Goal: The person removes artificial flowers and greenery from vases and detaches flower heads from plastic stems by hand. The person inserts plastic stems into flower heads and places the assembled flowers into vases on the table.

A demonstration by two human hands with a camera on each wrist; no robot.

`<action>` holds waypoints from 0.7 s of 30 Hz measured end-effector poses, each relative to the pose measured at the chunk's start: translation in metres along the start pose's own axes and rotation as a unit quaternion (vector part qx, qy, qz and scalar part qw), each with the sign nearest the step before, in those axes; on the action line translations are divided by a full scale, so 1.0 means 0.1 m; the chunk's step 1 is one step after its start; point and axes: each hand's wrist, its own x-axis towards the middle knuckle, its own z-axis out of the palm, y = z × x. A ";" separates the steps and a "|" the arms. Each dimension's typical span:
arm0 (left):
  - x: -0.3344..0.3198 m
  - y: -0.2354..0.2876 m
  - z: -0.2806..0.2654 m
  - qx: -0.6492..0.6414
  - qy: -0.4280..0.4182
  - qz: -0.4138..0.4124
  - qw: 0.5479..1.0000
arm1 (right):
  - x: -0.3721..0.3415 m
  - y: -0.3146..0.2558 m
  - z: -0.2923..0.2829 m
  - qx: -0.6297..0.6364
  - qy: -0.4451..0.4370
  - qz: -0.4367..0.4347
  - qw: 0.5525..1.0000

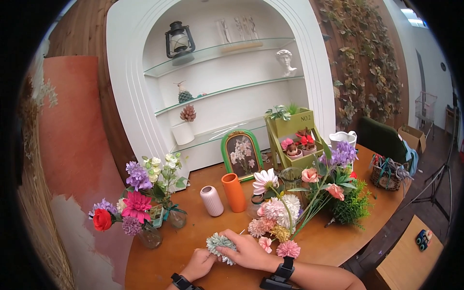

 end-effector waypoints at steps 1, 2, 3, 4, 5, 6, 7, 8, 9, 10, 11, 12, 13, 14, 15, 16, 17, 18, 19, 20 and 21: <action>0.00 -0.03 0.01 -0.001 0.028 0.028 0.999 | 0.00 0.00 0.01 -0.008 0.009 -0.005 1.000; 0.01 0.00 0.01 -0.001 0.027 0.028 0.999 | 0.00 -0.03 -0.01 -0.008 0.009 -0.005 1.000; 0.01 0.03 -0.01 0.011 0.026 0.019 0.999 | 0.01 -0.08 -0.03 -0.015 0.019 -0.006 1.000; 0.02 0.08 -0.03 0.024 0.026 0.010 0.999 | 0.01 -0.13 -0.05 -0.021 0.028 -0.008 0.999; 0.03 0.12 -0.04 0.024 0.026 0.009 0.999 | 0.01 -0.15 -0.06 -0.021 0.028 -0.007 0.999; 0.04 0.17 -0.05 0.034 0.020 -0.004 0.999 | 0.01 -0.17 -0.07 -0.021 0.033 -0.005 0.999; 0.05 0.20 -0.06 0.045 0.014 -0.017 0.999 | 0.00 -0.19 -0.07 -0.020 0.037 -0.003 0.999; 0.05 0.21 -0.06 0.044 0.015 -0.017 0.999 | 0.00 -0.20 -0.07 -0.020 0.035 -0.003 0.999; 0.05 0.22 -0.06 0.044 0.023 -0.008 0.999 | 0.00 -0.22 -0.06 -0.058 0.052 -0.016 0.997; 0.04 0.22 -0.07 0.043 0.030 0.001 0.999 | 0.00 -0.23 -0.06 -0.096 0.069 -0.030 0.993; 0.03 0.21 -0.08 0.043 0.032 0.000 0.999 | 0.02 -0.19 -0.08 -0.095 0.068 -0.030 0.993; 0.03 0.18 -0.10 0.056 0.058 0.012 0.997 | 0.05 -0.12 -0.12 -0.092 0.141 -0.054 0.984; 0.02 0.13 -0.13 0.068 0.085 0.024 0.994 | 0.08 -0.09 -0.18 -0.089 0.212 -0.078 0.970; 0.01 -0.04 -0.18 0.072 0.103 0.014 0.992 | 0.06 -0.23 -0.29 -0.022 0.221 0.038 0.974; 0.02 0.00 -0.21 0.070 0.105 0.013 0.992 | 0.06 -0.29 -0.33 -0.023 0.218 0.038 0.975; 0.05 0.06 -0.25 0.127 0.123 -0.024 0.984 | 0.06 -0.33 -0.37 -0.016 0.221 0.082 0.972; 0.06 0.10 -0.27 0.184 0.139 -0.061 0.971 | 0.05 -0.38 -0.40 -0.009 0.225 0.127 0.966; 0.06 0.06 -0.25 0.181 0.132 -0.072 0.972 | 0.04 -0.50 -0.41 0.015 0.192 0.213 0.958; 0.06 0.00 -0.22 0.181 0.132 -0.072 0.972 | 0.05 -0.43 -0.38 0.015 0.192 0.214 0.958; 0.07 -0.06 -0.20 0.227 0.102 -0.036 0.968 | 0.07 -0.32 -0.34 -0.028 0.214 0.107 0.971; 0.05 -0.09 -0.18 0.271 0.071 -0.002 0.960 | 0.07 -0.26 -0.32 -0.070 0.232 0.000 0.970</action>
